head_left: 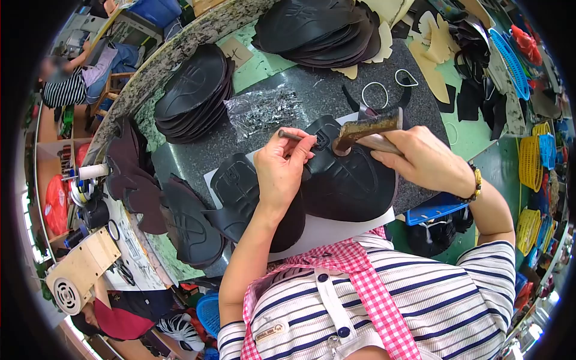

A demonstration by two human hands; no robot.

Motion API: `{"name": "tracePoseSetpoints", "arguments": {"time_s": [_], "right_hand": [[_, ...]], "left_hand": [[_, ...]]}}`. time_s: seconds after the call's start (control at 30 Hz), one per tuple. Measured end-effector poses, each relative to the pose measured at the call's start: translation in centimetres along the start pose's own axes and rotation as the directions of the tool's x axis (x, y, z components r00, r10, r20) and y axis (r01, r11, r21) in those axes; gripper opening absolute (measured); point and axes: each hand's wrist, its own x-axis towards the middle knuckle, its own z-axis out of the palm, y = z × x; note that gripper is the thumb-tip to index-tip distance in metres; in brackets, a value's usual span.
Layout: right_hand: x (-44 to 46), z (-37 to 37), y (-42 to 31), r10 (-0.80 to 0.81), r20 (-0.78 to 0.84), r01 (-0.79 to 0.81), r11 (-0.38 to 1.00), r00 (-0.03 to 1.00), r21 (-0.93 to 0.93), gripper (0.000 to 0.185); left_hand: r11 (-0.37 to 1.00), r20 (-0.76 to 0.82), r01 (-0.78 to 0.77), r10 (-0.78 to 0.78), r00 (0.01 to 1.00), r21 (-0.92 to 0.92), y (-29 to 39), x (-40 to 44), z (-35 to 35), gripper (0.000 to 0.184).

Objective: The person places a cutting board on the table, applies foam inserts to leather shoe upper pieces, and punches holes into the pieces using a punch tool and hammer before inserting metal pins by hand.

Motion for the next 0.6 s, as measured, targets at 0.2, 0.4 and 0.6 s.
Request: {"name": "tracePoseSetpoints", "arguments": {"time_s": [0.2,0.4,0.6], "right_hand": [[0.8,-3.3,-3.9,-0.402,-0.345,0.376,0.916,0.848,-0.143,0.022],[0.1,-2.5,-0.8,-0.024,-0.138,0.028,0.999,0.99,0.028,0.023],[-0.5,-4.2,-2.5,-0.027,-0.33,0.071,0.99,0.944,0.121,0.026]], "left_hand": [[0.799,0.127,-0.419,0.406,0.905,0.432,0.4,0.3,0.6,0.008],[0.985,0.028,0.02,-0.015,0.999,-0.174,-0.2,0.6,0.6,0.008],[0.997,-0.008,-0.067,0.067,0.998,0.048,0.1,0.6,1.2,0.009]]}}
